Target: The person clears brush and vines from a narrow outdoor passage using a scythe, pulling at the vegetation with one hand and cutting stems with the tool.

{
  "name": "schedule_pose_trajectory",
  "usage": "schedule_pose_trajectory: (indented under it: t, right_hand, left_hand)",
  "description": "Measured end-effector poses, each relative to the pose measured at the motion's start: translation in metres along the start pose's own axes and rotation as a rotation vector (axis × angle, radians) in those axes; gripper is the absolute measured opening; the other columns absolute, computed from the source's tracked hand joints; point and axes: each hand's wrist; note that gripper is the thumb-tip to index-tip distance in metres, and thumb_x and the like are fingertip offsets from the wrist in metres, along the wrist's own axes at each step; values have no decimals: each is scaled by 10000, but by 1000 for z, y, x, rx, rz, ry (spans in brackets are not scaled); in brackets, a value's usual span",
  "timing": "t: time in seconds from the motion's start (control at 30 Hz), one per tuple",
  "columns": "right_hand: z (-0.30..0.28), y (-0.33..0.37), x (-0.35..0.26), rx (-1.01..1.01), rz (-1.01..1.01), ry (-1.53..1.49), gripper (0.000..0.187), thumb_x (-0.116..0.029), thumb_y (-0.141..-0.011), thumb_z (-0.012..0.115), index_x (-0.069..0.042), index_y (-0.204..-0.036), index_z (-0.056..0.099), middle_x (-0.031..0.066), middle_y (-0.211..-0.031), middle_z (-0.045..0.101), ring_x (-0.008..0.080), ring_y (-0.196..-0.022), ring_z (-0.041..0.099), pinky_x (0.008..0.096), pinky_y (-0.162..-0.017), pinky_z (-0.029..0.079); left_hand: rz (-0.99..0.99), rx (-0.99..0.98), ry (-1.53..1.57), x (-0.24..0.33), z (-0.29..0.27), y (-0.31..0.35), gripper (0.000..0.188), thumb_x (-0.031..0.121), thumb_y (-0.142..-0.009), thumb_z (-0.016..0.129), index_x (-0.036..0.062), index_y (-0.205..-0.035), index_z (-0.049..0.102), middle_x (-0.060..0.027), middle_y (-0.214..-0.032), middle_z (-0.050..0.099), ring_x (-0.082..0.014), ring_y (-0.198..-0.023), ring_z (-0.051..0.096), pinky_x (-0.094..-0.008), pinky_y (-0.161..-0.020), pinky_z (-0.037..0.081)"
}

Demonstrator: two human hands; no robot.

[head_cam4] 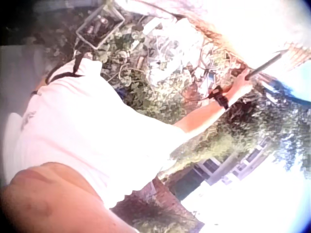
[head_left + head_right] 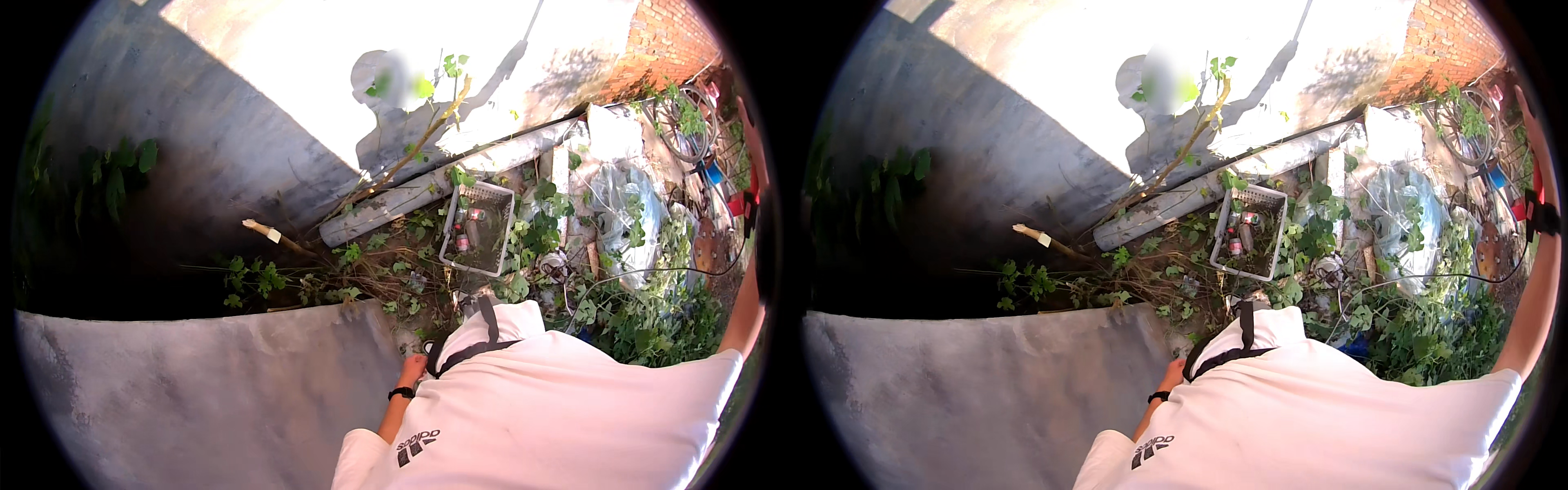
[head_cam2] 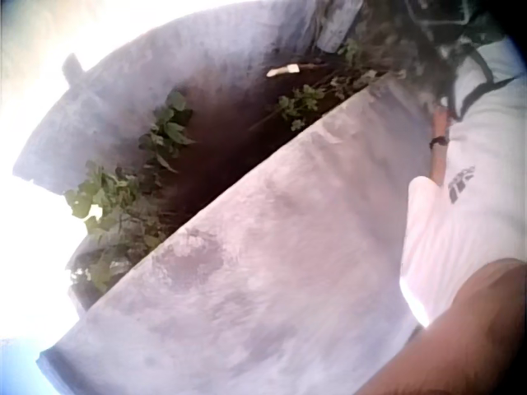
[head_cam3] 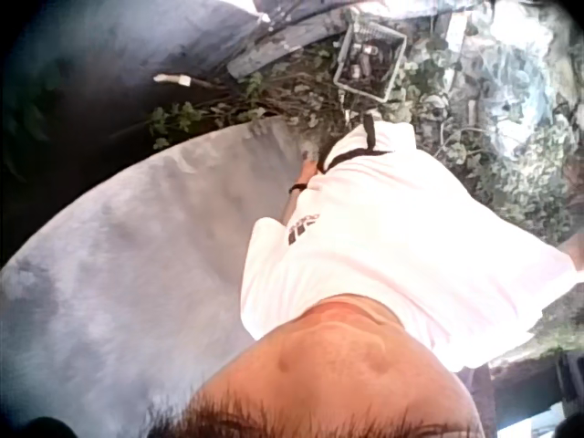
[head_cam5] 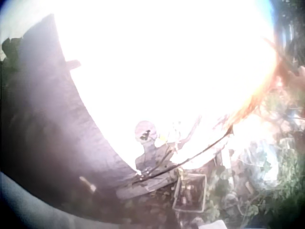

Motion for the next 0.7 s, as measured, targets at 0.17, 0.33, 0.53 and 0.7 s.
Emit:
schedule_pose_trajectory:
  t: [0.17, 0.33, 0.53, 0.7]
  right_hand:
    - [145, 134, -40, 54, 336, -1205, 470, -465, -944, 642, -176, -683, 380, -93, -546, 232, 29, -431, 240, 203, -397, 230]
    - [319, 190, -48, -111, 439, -1797, 505, -407, -987, 581, -172, -615, 332, -75, -535, 245, 74, -445, 260, 237, -445, 293]
    - [498, 274, -182, -417, 1054, -2110, 489, -409, -986, 571, -160, -627, 350, -63, -514, 291, 89, -409, 299, 244, -396, 314]
    - [555, 342, -280, -1063, 1389, -2234, 565, -522, -898, 670, -156, -607, 352, -79, -494, 309, 65, -387, 327, 210, -358, 322]
  left_hand:
    - [-235, -53, 30, 31, -23, -3, 269, 271, -955, 553, 28, -1042, 629, -82, -869, 709, -164, -592, 624, -312, -527, 476]
    - [-187, -9, 35, 51, -53, -2, 247, 264, -964, 539, 49, -1055, 618, -77, -891, 710, -160, -645, 640, -307, -550, 488]
    - [-233, 71, 98, 59, -70, 37, 245, 258, -958, 533, 49, -1056, 616, -61, -894, 714, -138, -644, 643, -287, -536, 492]
    - [-269, 164, 279, 28, -52, 80, 258, 257, -978, 515, 46, -1087, 617, -82, -895, 718, -149, -668, 663, -287, -567, 520]
Point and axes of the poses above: each hand's wrist, its own y-axis away from the middle knuckle, its own z-axis out of the palm, x = y × z
